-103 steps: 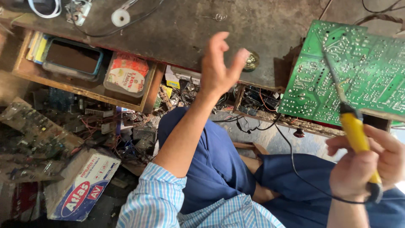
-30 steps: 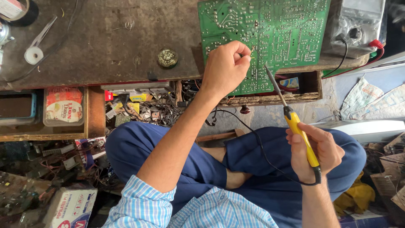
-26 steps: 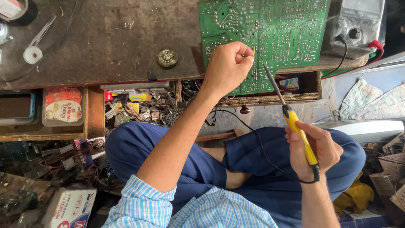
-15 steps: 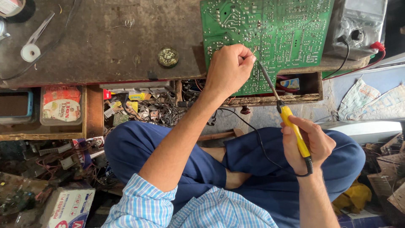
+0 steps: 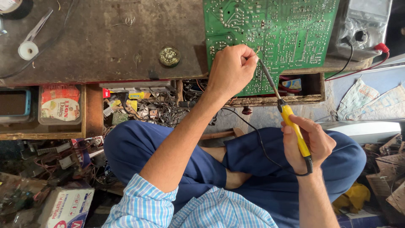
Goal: The person sits on the floor holding a green circuit board on their lap and solders points on the board with a soldering iron, working across different spots. They then brush the board, unplug the soldering iron, and set the board on the workbench.
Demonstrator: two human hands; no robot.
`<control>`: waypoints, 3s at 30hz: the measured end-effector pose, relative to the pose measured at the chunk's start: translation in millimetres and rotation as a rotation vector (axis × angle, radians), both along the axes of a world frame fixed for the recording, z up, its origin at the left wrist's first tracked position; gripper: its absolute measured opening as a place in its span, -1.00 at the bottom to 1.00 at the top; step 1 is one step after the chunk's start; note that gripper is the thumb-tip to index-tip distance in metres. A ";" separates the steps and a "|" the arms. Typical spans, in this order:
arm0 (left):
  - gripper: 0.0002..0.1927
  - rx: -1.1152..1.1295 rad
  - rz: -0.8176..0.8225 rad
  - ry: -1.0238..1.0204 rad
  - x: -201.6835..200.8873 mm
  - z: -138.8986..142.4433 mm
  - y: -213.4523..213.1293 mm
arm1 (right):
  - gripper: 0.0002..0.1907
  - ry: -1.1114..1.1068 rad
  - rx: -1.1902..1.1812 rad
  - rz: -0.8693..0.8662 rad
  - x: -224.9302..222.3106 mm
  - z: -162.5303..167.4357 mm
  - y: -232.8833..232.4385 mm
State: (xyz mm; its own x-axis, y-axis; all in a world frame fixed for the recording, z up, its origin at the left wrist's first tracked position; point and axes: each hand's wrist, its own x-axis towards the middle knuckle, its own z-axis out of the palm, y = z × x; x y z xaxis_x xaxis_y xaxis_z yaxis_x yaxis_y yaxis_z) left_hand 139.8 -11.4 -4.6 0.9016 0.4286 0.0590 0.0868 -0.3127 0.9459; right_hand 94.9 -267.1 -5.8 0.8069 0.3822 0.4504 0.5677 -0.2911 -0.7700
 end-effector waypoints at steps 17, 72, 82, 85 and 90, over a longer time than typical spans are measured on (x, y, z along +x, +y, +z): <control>-0.86 -0.010 0.015 -0.022 -0.2 -3.3 2.5 | -0.83 -0.016 -0.039 0.005 0.4 3.3 3.5; -0.54 0.473 0.713 -0.365 -118.5 -54.7 221.6 | -0.80 0.262 0.359 0.307 14.6 54.4 140.7; -0.59 0.559 0.722 -0.406 -119.6 -54.7 218.9 | -0.85 0.337 0.014 0.191 5.7 60.3 192.6; -0.59 0.563 0.720 -0.400 -116.7 -60.9 222.6 | -0.85 0.296 -0.055 0.234 4.7 53.4 186.7; -0.58 0.513 0.707 -0.377 -118.5 -65.6 222.6 | -0.84 0.269 -0.161 0.273 2.3 58.3 195.2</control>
